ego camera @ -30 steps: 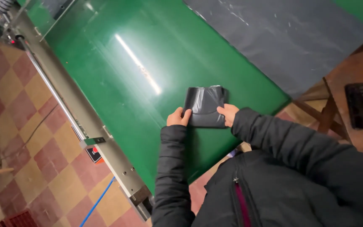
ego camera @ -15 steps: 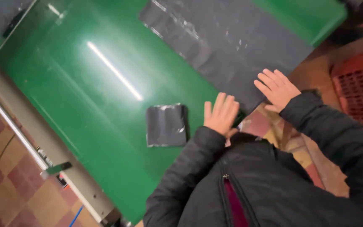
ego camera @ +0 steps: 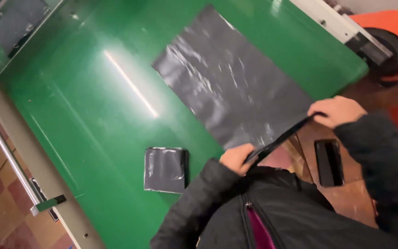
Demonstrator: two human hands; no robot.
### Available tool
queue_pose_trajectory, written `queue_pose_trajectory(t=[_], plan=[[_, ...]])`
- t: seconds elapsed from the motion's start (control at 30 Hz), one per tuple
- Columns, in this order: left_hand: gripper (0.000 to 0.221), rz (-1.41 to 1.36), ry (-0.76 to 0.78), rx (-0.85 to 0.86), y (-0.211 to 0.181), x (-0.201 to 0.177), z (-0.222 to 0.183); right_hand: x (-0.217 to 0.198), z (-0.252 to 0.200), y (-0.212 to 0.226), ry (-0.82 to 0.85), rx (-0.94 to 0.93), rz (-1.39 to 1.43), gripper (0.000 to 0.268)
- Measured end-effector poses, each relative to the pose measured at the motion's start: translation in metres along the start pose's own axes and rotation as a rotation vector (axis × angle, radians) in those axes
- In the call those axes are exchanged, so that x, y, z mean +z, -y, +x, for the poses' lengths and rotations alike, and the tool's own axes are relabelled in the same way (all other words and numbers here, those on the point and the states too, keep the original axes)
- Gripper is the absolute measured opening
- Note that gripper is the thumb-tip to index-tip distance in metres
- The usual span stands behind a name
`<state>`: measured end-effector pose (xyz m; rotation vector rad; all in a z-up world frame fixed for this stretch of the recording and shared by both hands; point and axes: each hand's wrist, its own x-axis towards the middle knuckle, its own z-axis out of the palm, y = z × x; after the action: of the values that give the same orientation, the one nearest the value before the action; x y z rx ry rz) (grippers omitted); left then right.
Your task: Folding black plastic bags coming off a conveyor belt and placing them into a storage crate.
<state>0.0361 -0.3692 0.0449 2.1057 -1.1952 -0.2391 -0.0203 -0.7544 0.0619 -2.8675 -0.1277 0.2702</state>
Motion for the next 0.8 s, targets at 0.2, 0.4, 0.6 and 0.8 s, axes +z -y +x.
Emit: queue_pose_trajectory(t=[0.2,0.4,0.6,0.8], plan=[[0.017,-0.8,0.082,-0.501,0.015,-0.103,0.006,-0.125,0.088,0.058,0.038,-0.032,0.064,0.02],[0.026,-0.748,-0.555,-0.616,0.215,-0.092,0.021,-0.059,0.3,0.068,-0.171,-0.388,0.125,0.023],[0.035,-0.402,-0.648,-0.677,0.294,-0.058,0.023,0.015,0.394,0.063,-0.093,-0.379,0.16,0.016],[0.038,-0.428,-0.802,-0.68,0.285,-0.051,0.03,0.016,0.402,0.072,-0.268,-0.533,-0.013,0.012]])
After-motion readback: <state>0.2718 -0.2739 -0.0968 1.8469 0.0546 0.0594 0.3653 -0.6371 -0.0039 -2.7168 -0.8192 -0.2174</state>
